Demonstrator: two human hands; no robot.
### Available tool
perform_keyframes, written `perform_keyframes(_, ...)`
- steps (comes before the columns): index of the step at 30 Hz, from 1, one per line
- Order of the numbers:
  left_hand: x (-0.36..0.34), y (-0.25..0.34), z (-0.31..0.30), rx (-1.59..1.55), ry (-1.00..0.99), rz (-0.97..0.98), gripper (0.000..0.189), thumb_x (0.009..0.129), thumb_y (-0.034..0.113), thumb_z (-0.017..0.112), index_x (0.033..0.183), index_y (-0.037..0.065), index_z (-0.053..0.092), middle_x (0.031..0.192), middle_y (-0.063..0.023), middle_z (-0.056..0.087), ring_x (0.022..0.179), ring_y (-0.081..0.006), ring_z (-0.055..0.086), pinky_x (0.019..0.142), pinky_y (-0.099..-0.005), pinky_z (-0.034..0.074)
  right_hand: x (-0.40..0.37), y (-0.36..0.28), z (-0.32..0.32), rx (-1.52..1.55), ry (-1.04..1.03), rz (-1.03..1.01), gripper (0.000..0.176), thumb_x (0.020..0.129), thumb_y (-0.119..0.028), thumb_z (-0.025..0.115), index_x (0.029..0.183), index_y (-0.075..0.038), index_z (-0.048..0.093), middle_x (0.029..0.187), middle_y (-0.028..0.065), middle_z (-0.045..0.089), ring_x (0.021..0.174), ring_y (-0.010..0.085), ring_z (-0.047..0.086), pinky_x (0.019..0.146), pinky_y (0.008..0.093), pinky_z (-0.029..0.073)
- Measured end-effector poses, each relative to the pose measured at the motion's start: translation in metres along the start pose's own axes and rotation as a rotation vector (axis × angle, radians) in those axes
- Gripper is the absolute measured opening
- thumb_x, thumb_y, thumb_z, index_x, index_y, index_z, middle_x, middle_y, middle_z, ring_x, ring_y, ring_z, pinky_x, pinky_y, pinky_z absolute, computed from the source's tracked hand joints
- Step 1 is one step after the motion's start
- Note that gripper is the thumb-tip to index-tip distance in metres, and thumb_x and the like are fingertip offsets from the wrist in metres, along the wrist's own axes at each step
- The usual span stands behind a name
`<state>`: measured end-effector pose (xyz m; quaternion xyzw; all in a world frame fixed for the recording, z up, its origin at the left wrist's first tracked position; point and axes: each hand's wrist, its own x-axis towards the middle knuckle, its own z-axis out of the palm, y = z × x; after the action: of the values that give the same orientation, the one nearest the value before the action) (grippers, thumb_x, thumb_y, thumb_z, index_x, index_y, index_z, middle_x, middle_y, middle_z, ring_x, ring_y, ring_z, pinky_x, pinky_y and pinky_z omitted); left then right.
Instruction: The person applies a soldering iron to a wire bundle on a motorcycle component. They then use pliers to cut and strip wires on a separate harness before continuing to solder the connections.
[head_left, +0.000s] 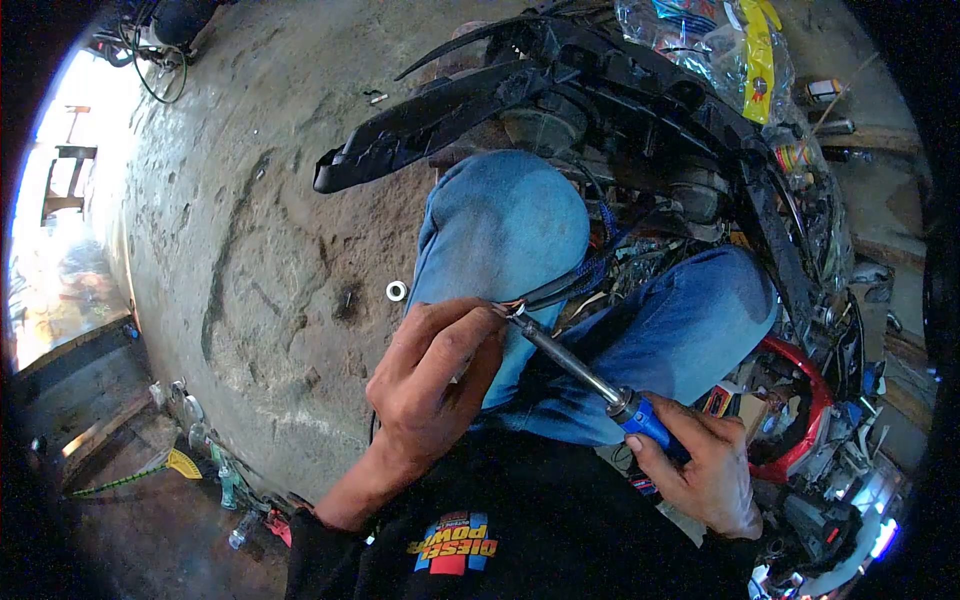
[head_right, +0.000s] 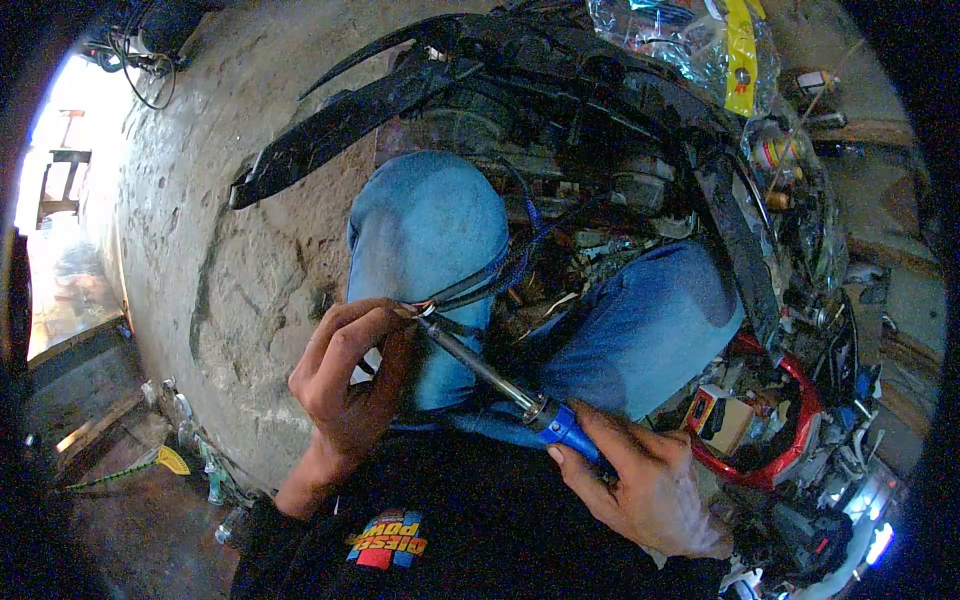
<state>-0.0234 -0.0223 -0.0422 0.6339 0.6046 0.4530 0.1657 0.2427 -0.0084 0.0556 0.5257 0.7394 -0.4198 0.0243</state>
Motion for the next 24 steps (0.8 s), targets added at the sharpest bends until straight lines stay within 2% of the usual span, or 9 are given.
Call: perform_keyframes(24, 0.0000, 0.0008, 0.0001, -0.012, -0.002, -0.009, 0.027, 0.078, -0.013, 0.076, 0.101, 0.000, 0.070, 0.094, -0.0154, 0.075, 0.082, -0.0245, 0.074, 0.072, -0.0321, 0.057, 0.0009, 0.0023, 0.0019, 0.039, 0.015, -0.003, 0.044, 0.092, -0.028, 0.078, 0.125, -0.002, 0.067, 0.095, 0.0190, 0.076, 0.078, 0.0317, 0.077, 0.068, 0.0398, 0.061)
